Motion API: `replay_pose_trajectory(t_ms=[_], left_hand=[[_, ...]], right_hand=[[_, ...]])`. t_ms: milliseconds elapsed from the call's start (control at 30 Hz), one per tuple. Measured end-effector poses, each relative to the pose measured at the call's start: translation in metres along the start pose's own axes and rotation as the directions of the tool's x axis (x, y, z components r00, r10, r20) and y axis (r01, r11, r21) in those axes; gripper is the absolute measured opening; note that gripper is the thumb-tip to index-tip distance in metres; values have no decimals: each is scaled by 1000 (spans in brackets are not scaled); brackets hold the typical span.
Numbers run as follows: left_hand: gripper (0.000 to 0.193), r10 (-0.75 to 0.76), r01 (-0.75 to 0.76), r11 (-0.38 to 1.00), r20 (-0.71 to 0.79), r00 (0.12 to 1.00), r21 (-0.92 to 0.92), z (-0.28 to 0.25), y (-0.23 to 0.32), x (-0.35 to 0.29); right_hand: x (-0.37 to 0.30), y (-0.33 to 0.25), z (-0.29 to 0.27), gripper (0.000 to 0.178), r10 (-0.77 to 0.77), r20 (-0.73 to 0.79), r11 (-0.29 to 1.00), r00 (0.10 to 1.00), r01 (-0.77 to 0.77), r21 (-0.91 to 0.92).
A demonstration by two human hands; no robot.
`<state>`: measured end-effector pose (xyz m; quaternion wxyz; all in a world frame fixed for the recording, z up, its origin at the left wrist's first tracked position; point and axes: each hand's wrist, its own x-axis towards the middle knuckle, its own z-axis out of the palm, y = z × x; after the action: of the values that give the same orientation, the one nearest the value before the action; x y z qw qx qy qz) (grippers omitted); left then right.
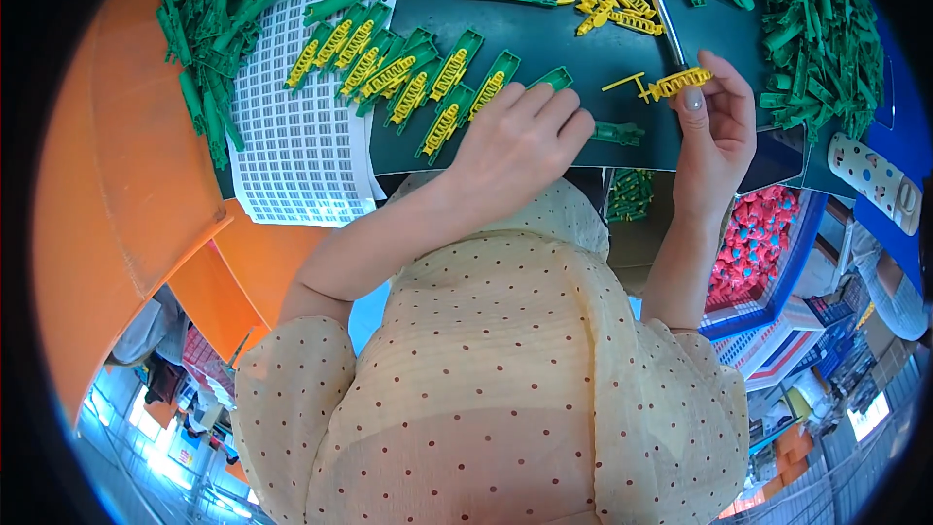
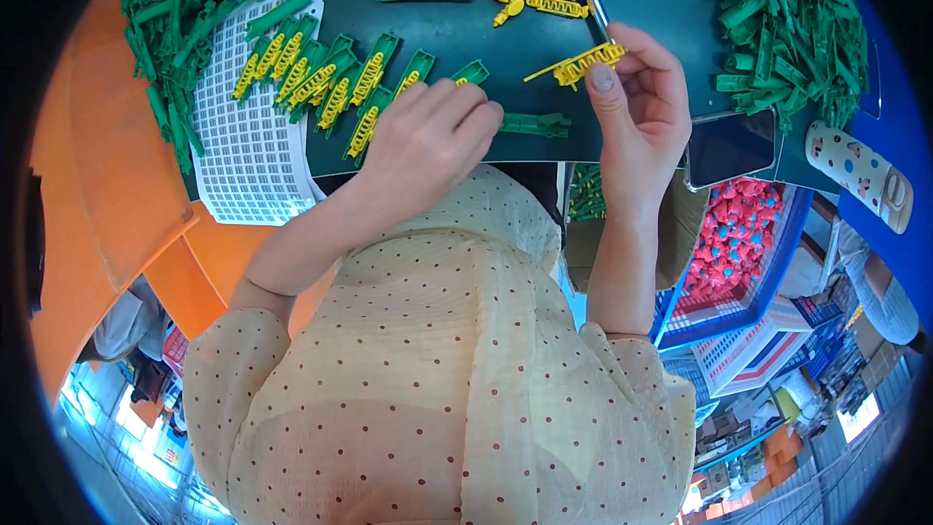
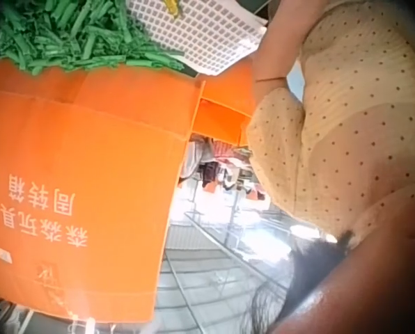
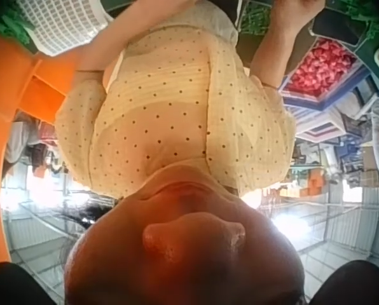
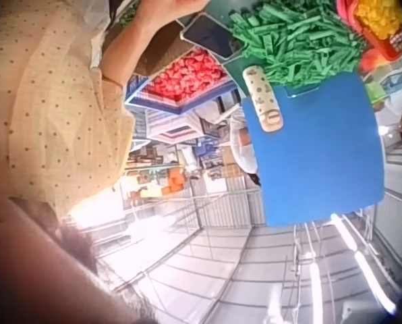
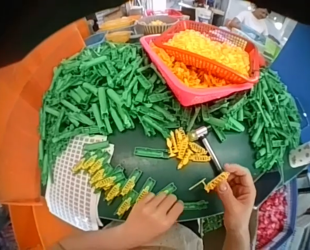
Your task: Manually assembling small yellow plastic components onto green strips on a factory workbench.
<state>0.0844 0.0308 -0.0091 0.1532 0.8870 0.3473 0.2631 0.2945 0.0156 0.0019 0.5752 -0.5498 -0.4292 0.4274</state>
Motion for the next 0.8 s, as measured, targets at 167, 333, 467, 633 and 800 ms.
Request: replay_pose_trajectory(t_ms=[167,333,467,633,800], left_hand=[[28,-204,186,936,-28,979,-299,-21,2,11],[27,-280,255,764,51,959,-592,-25,0,9],[24,-296,238,760,4,955,-604,-26,-3,5],[22,-286,278,691,101,953,-668,-28,1,7],[25,-388,351,435,179,904,-829,-27,2,5]], right_hand=[[-18,-8,11,40,14,136,994,991,-30,110],[-20,3,14,37,-150,301,989,942,145,40],[-16,-8,16,32,-353,387,814,852,483,-321],[-17,-15,22,41,-391,501,669,772,613,-421],[-27,-6,21,44,-225,339,954,913,278,-113]])
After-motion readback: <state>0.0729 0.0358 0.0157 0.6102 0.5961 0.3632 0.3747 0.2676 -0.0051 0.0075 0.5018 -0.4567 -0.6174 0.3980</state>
